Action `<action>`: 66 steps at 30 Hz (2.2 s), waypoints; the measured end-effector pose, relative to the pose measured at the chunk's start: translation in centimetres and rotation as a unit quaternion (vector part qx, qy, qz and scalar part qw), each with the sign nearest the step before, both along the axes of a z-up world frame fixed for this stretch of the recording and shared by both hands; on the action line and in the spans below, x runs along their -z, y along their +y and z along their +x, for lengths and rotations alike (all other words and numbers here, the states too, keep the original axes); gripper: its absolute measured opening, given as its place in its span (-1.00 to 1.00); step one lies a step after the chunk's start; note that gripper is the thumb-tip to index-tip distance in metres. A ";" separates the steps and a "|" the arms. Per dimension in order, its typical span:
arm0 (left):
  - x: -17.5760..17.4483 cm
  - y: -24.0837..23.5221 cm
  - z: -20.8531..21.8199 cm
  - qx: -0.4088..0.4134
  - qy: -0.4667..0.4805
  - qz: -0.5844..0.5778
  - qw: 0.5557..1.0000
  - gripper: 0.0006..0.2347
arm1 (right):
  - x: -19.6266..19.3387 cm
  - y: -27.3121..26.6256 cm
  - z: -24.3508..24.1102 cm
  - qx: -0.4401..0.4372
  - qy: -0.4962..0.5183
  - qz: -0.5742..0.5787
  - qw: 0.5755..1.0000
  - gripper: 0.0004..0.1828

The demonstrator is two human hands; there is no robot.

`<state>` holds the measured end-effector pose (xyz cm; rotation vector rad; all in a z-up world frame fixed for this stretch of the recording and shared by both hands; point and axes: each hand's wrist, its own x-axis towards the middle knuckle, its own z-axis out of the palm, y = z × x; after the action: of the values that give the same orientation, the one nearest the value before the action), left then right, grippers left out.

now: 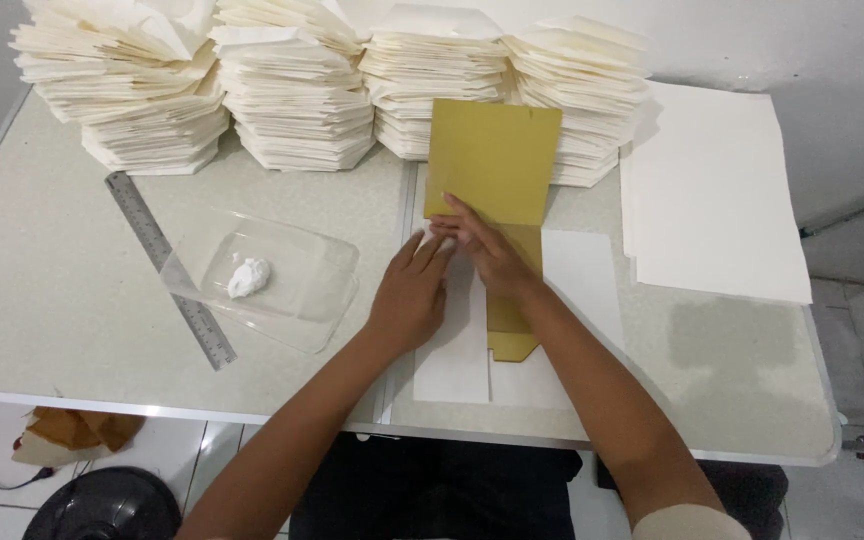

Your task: Folding a white sheet of paper over a gold template to create a specific shape, likely for packaging or stationery.

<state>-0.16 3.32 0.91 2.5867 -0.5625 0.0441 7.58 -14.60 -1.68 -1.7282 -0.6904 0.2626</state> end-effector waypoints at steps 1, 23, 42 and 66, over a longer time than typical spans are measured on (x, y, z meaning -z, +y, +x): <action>0.7 -0.5 0.4 -0.001 0.000 -0.001 1.000 -0.56 | 0.2 -0.2 0.1 -0.001 0.000 -0.001 1.000 -0.30; 0.2 -1.0 1.1 -0.044 0.036 0.209 0.976 -0.48 | -4.9 8.8 -0.4 -0.014 -0.006 -0.014 1.000 -0.37; 10.5 -4.6 3.3 -0.082 -0.021 0.141 0.986 -0.39 | -6.7 20.5 -2.8 -0.150 -0.340 -0.266 0.890 -0.18; -1.6 -1.8 0.3 -0.005 0.112 0.186 0.976 -0.46 | 0.0 -5.1 -4.5 0.120 -0.208 -0.289 0.927 -0.29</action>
<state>0.16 1.48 2.53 2.9021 -0.5116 -0.3793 3.04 -19.73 -1.69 -2.4557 -0.7375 -0.0937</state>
